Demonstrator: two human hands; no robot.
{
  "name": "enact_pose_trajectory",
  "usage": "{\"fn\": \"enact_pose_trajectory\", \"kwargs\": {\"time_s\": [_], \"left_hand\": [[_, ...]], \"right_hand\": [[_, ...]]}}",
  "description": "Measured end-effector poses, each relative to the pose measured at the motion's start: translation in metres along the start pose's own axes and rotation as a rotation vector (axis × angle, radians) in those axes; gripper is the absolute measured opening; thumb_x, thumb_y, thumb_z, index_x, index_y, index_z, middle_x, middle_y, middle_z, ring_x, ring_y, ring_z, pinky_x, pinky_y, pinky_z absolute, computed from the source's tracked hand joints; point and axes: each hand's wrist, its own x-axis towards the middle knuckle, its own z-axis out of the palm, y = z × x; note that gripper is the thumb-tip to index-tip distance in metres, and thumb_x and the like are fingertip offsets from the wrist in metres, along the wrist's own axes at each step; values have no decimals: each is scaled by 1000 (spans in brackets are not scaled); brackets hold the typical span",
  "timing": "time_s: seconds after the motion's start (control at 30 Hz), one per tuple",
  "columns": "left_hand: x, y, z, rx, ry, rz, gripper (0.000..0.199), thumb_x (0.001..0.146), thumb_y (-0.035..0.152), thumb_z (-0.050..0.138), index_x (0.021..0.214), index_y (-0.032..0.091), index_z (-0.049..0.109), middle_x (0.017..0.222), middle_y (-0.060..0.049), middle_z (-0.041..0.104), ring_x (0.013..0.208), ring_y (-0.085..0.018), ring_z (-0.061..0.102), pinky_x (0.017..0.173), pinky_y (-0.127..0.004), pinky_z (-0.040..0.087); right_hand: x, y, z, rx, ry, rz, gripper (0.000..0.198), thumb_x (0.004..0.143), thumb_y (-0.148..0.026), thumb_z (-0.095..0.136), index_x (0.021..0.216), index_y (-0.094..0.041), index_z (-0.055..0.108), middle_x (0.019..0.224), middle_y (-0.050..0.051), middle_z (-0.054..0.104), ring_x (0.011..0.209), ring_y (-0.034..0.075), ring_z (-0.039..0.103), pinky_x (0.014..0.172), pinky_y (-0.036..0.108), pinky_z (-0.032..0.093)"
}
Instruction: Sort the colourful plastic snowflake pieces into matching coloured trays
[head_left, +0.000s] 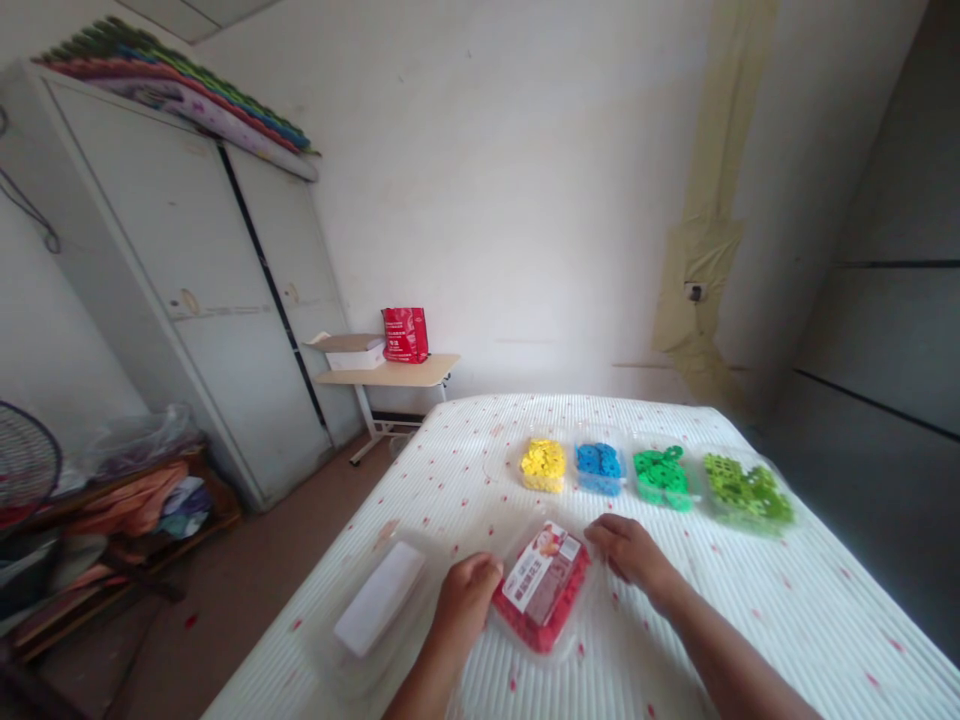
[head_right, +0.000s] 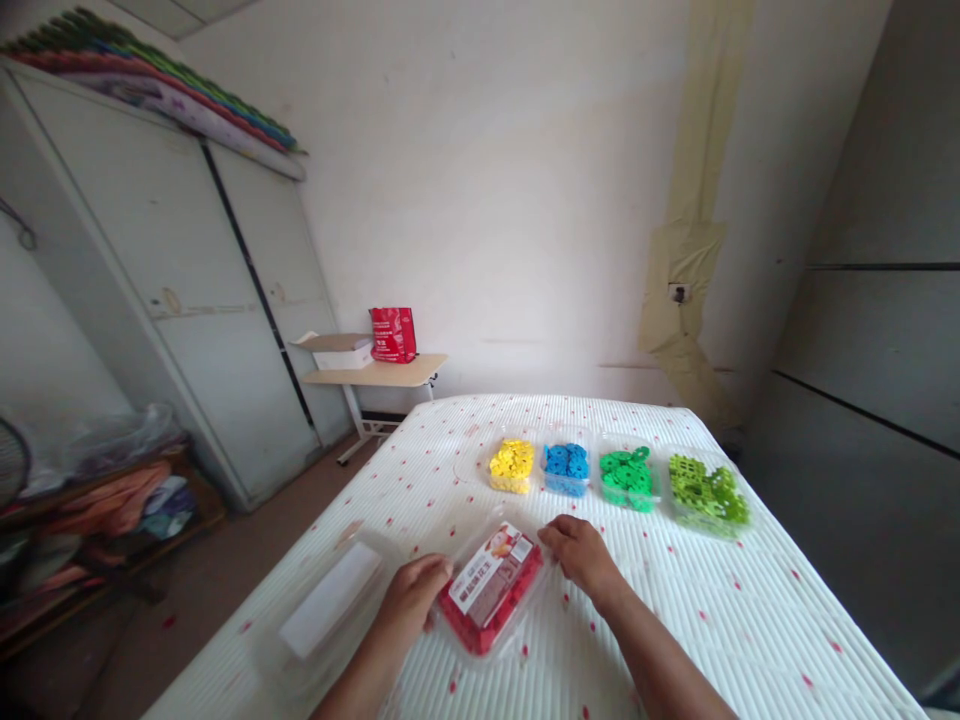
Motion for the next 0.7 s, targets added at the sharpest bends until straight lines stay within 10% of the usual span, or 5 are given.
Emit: {"fn": "enact_pose_trajectory", "kwargs": {"time_s": [0.37,0.7], "left_hand": [[25,38,-14,-106,-263,-121,21,59,32,66,74,18,64,65,1,63,65,-16,55,59,-24,34],[88,44,30,-206,-420,-172,37,53,42,75,75,16,61,58,4,58,57,-14,56,61,-27,40]], "right_hand": [[-1,-8,5,262,-3,115,12,60,-29,49,59,-18,53,54,-3,48,48,11,47,42,22,35],[0,-7,6,307,-4,143,8,57,-27,47,56,-19,47,51,-5,44,47,10,42,45,22,33]]}}
